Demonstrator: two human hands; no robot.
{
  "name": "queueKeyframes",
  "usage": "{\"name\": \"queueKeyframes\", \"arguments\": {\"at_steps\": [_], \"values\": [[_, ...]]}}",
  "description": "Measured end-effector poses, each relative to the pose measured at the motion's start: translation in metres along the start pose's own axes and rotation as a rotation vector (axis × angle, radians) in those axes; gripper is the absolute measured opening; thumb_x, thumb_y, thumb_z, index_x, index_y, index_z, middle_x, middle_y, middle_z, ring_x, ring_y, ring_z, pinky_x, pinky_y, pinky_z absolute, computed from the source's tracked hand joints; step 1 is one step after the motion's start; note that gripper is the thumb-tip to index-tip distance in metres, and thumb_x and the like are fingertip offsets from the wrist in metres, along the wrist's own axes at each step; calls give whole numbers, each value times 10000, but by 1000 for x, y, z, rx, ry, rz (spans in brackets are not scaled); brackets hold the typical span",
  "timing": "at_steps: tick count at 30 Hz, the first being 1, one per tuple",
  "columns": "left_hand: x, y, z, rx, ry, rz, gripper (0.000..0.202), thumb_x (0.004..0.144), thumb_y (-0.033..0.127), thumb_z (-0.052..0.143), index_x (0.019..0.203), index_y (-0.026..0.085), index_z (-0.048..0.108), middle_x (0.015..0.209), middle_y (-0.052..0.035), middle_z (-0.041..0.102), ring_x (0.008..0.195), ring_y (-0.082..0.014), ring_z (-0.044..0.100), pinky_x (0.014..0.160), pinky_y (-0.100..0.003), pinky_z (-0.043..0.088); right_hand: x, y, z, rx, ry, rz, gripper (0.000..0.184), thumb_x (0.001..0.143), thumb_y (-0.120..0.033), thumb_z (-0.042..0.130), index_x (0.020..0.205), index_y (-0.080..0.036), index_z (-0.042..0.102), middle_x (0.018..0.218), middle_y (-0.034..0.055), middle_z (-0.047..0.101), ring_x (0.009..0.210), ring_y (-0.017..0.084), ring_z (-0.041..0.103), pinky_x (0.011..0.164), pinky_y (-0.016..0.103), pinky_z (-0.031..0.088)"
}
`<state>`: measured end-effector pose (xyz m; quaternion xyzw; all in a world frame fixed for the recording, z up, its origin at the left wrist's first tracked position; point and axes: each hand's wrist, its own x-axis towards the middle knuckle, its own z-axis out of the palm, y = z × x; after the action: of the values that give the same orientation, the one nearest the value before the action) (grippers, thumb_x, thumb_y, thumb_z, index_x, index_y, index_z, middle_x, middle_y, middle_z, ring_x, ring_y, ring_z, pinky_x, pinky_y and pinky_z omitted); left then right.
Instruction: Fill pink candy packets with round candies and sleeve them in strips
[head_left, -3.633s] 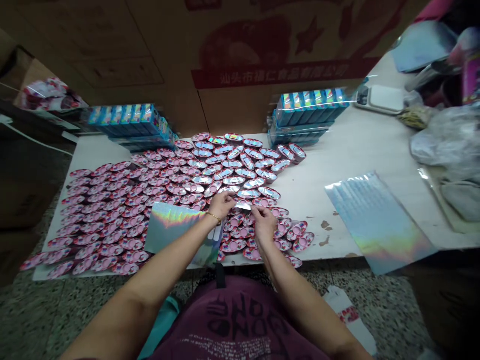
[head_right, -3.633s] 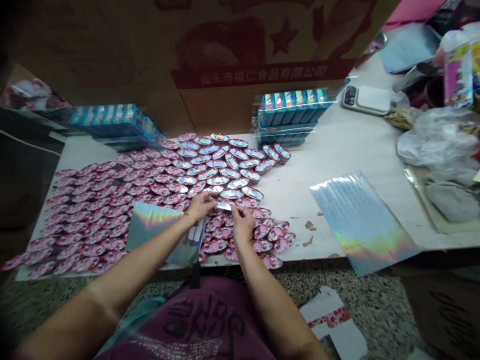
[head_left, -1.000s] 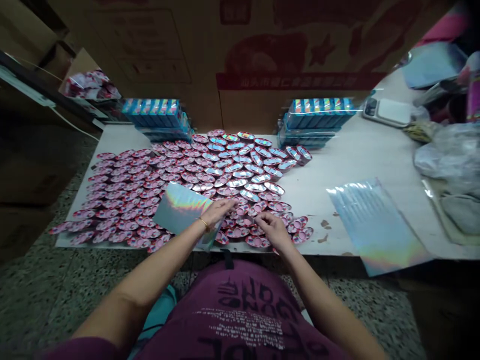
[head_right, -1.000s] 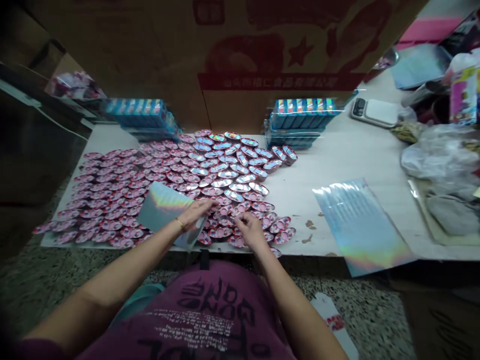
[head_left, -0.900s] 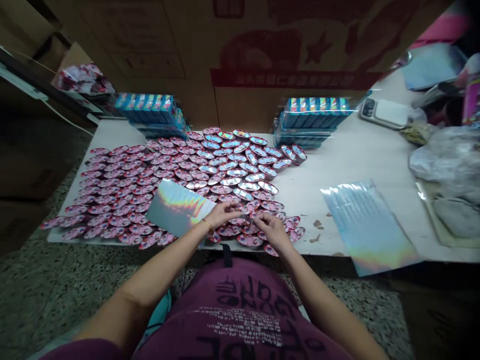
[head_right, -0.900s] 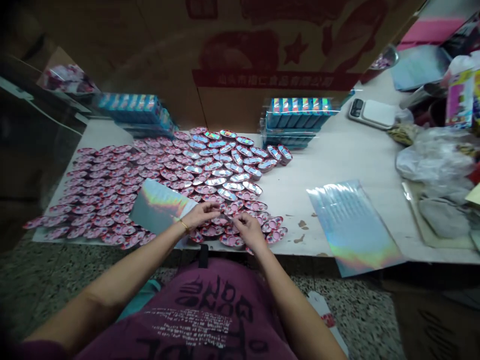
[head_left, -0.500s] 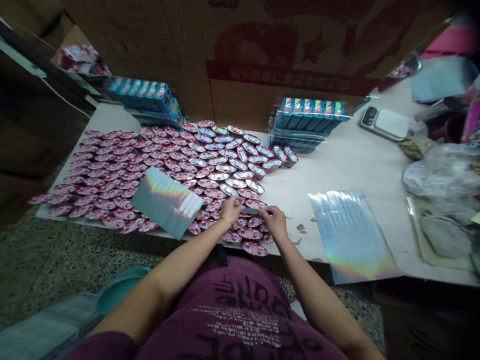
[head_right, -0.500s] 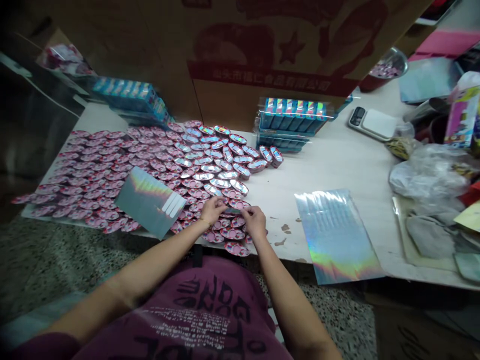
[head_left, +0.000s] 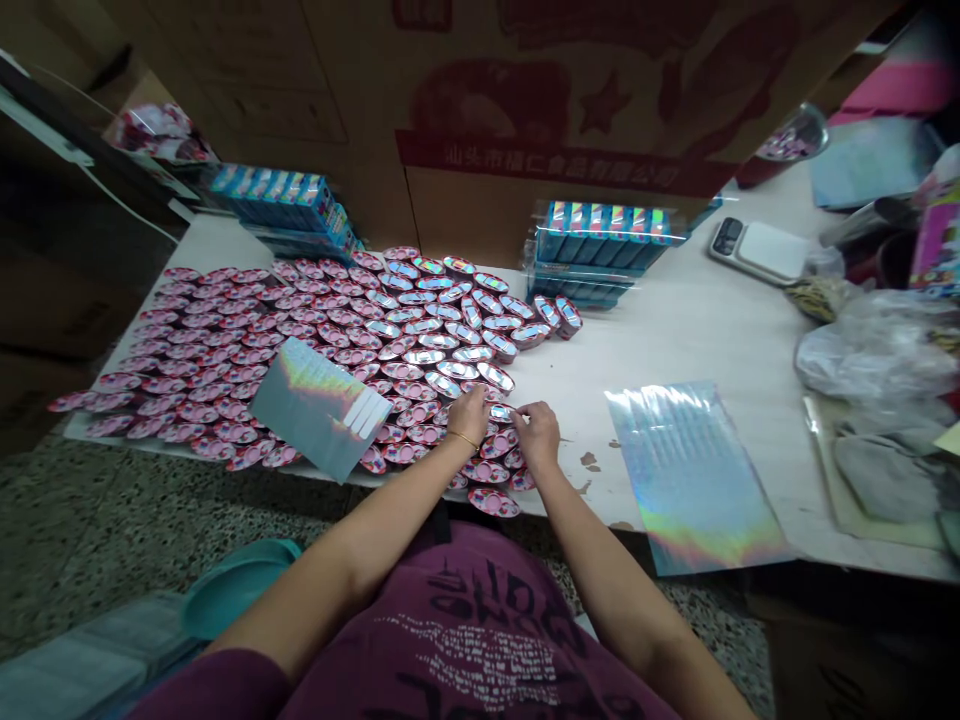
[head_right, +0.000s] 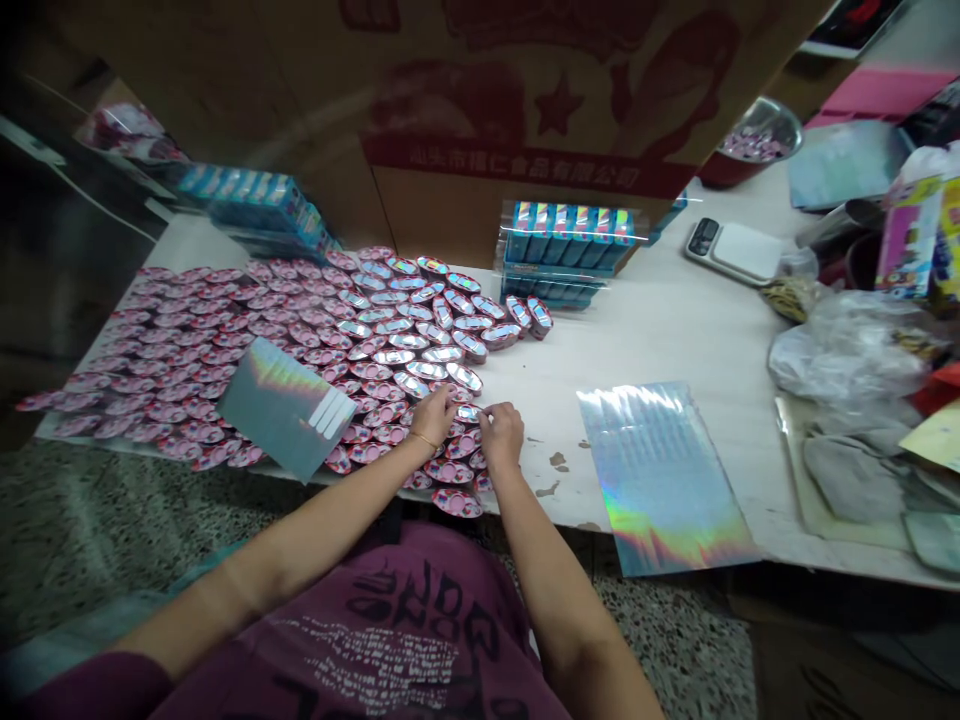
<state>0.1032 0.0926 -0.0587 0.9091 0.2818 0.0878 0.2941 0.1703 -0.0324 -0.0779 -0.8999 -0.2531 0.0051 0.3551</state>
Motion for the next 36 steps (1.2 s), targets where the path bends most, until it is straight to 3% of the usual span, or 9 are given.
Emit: {"name": "queueKeyframes", "arguments": {"at_steps": [4, 7, 12, 15, 17, 22, 26, 30, 36], "values": [[-3, 1, -10, 13, 55, 22, 328, 724, 106, 469, 1040, 179, 522, 1063, -79, 518, 910, -174, 531, 785, -273, 411, -1, 4, -4, 79, 40, 186, 205, 696, -321, 529, 819, -165, 579, 768, 36, 565, 688, 158, 498, 653, 272, 376], [-6, -14, -39, -42, 130, 83, 297, 748, 147, 449, 1035, 178, 521, 983, -61, 534, 872, -157, 530, 771, -262, 418, 0, 9, -3, 209, -24, 304, 233, 684, -342, 527, 819, -165, 594, 737, 23, 583, 634, 137, 513, 619, 245, 391], [-3, -90, -141, 123, 227, 75, 378, 770, 289, 455, 1129, 175, 480, 1005, -69, 536, 903, -178, 502, 817, -312, 388, 24, 13, -1, 101, -329, 410, 210, 593, -338, 618, 723, -174, 619, 667, 7, 604, 612, 138, 538, 562, 224, 382], [2, -140, -198, 436, 46, 59, 497, 691, 331, 568, 1173, 257, 469, 1181, -68, 481, 1088, -255, 398, 887, -398, 309, 44, 12, -7, -31, -505, 422, 144, 541, -266, 667, 628, -167, 610, 613, 9, 595, 596, 142, 537, 539, 222, 367], [6, -162, -220, 580, -102, 80, 549, 649, 322, 620, 1176, 307, 465, 1270, -56, 417, 1159, -279, 324, 896, -434, 273, 50, 9, -12, -127, -536, 348, 166, 519, -267, 691, 630, -167, 619, 627, 19, 596, 610, 154, 538, 542, 233, 362], [22, -189, -222, 630, -288, 196, 353, 649, 321, 629, 998, 310, 582, 1274, -35, 418, 1178, -266, 299, 889, -445, 245, 27, -41, 2, -205, -151, -41, 259, 723, -378, 526, 861, -182, 623, 828, 59, 598, 710, 173, 535, 626, 279, 383], [35, -197, -215, 561, -295, 194, 121, 678, 317, 601, 764, 235, 628, 987, -40, 596, 1010, -227, 444, 884, -423, 232, 0, -137, 46, -26, -180, -459, 233, 825, -304, 426, 879, -190, 622, 841, 62, 596, 793, 175, 516, 730, 295, 387], [39, -193, -220, 436, -344, 174, 106, 707, 316, 569, 715, 224, 621, 712, -21, 622, 797, -181, 522, 878, -383, 230, -5, -212, 96, -111, -153, -622, 270, 836, -287, 439, 1057, -203, 571, 958, 88, 563, 856, 208, 468, 739, 322, 364], [35, -187, -227, 281, -396, 149, 133, 689, 333, 571, 714, 212, 621, 665, -11, 617, 719, -163, 532, 732, -273, 302, -12, -217, 135, -203, -160, -642, 281, 855, -180, 392, 1089, -206, 546, 936, 86, 546, 813, 200, 440, 682, 304, 356]]}}
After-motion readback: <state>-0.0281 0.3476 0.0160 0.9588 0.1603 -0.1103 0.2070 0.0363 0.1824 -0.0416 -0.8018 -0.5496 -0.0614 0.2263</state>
